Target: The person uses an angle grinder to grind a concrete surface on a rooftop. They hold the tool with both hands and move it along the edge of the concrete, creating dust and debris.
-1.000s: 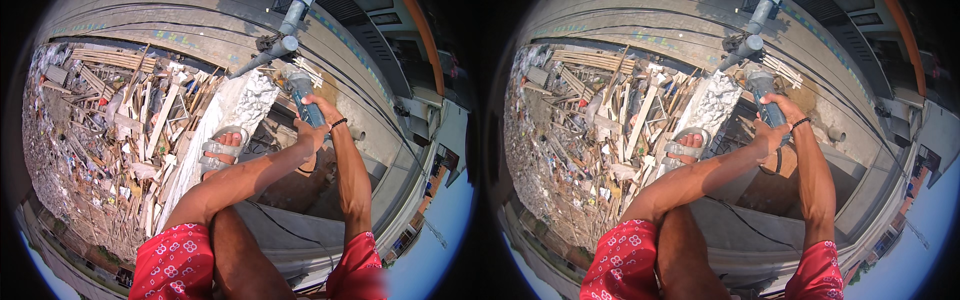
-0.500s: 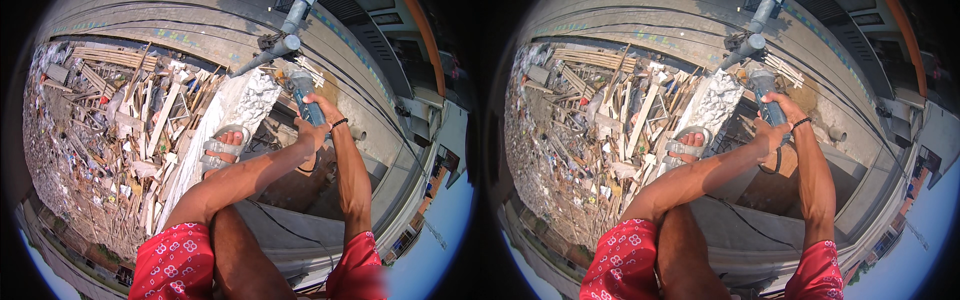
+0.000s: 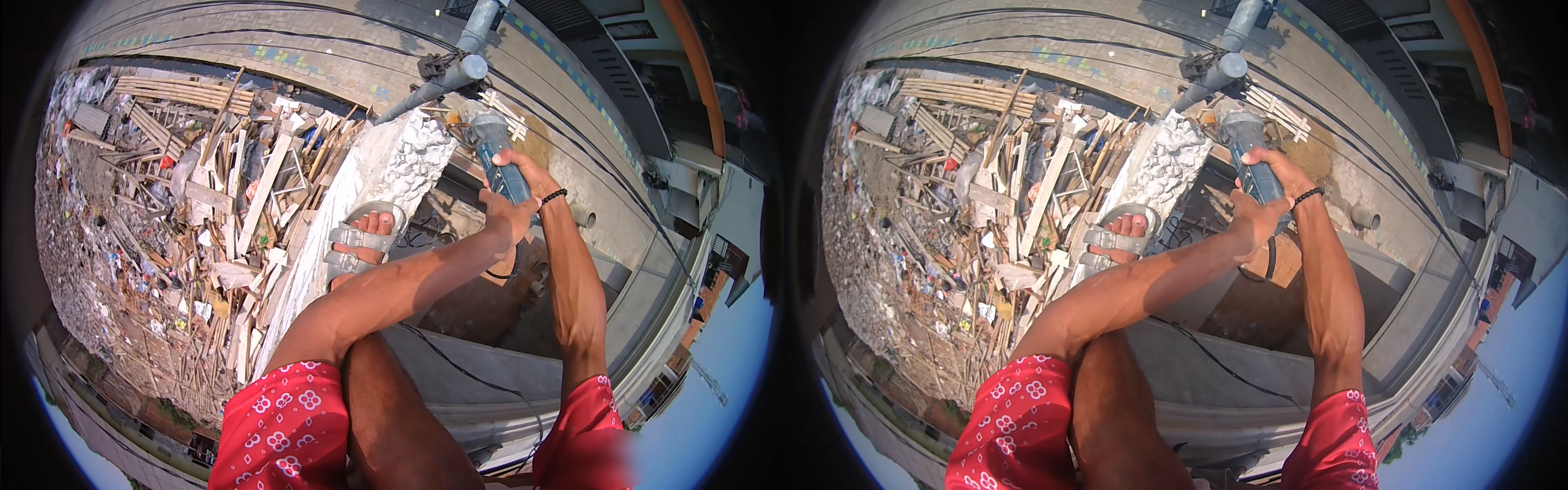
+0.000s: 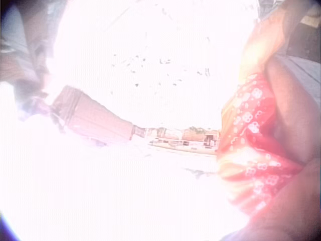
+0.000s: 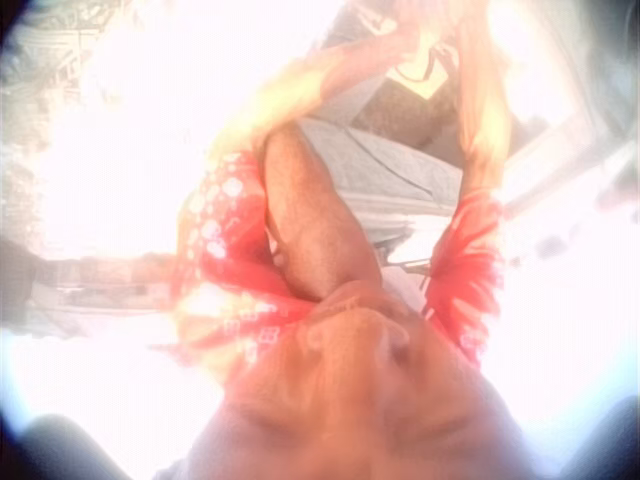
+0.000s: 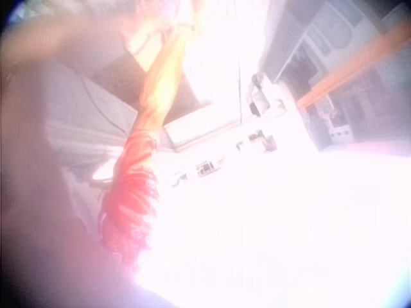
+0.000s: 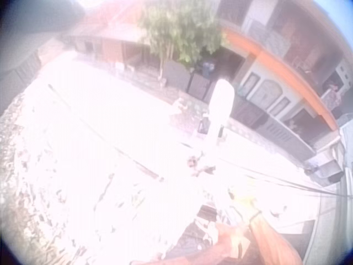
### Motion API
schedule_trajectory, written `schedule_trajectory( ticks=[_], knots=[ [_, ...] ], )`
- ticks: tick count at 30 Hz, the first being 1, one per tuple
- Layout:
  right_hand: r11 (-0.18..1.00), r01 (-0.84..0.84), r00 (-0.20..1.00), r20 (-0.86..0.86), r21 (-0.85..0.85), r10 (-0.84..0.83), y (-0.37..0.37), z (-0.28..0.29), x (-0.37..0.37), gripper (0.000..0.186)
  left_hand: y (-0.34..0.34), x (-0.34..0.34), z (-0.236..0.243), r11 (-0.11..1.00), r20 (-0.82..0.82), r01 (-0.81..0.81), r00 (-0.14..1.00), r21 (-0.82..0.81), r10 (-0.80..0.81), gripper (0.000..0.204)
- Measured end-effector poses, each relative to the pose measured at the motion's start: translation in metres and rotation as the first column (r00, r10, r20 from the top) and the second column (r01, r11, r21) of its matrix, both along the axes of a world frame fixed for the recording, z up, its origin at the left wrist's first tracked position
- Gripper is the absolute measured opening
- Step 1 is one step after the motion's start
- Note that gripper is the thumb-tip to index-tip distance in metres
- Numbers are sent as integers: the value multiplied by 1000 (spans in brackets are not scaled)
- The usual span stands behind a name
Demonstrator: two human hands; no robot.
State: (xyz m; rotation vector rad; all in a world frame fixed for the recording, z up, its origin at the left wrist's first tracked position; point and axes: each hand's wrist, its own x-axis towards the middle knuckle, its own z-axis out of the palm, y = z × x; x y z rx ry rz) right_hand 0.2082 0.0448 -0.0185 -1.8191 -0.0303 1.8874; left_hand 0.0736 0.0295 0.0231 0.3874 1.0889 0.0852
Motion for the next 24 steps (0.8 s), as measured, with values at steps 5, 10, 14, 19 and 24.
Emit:
schedule_trajectory(
  ticks=[5, 10, 14, 19, 24],
  knots=[
    [1000, 26, 1000, 5, 7, -27, -2, -2, 0, 51, 2, -1, 3, 1000, -6, 3, 1000, -14, -3, 80],
    [1000, 16, 1000, 16, 18, -16, -1, -4, 0, 49, 1, 1, 0, 1000, -3, 1, 1000, -27, -1, 80],
    [999, 11, 1000, 13, 41, -11, -1, 0, -1, 49, 1, 0, 0, 1000, -2, -5, 1000, -21, 5, 81],
    [999, 6, 1000, 27, 33, -6, -1, 1, -3, 50, 4, -1, 6, 999, -37, 29, 999, -37, -30, 80],
    [998, -13, 999, 31, 59, 11, -3, -1, -1, 49, -4, 4, -3, 999, 0, -36, 999, -8, 36, 78]
  ],
)
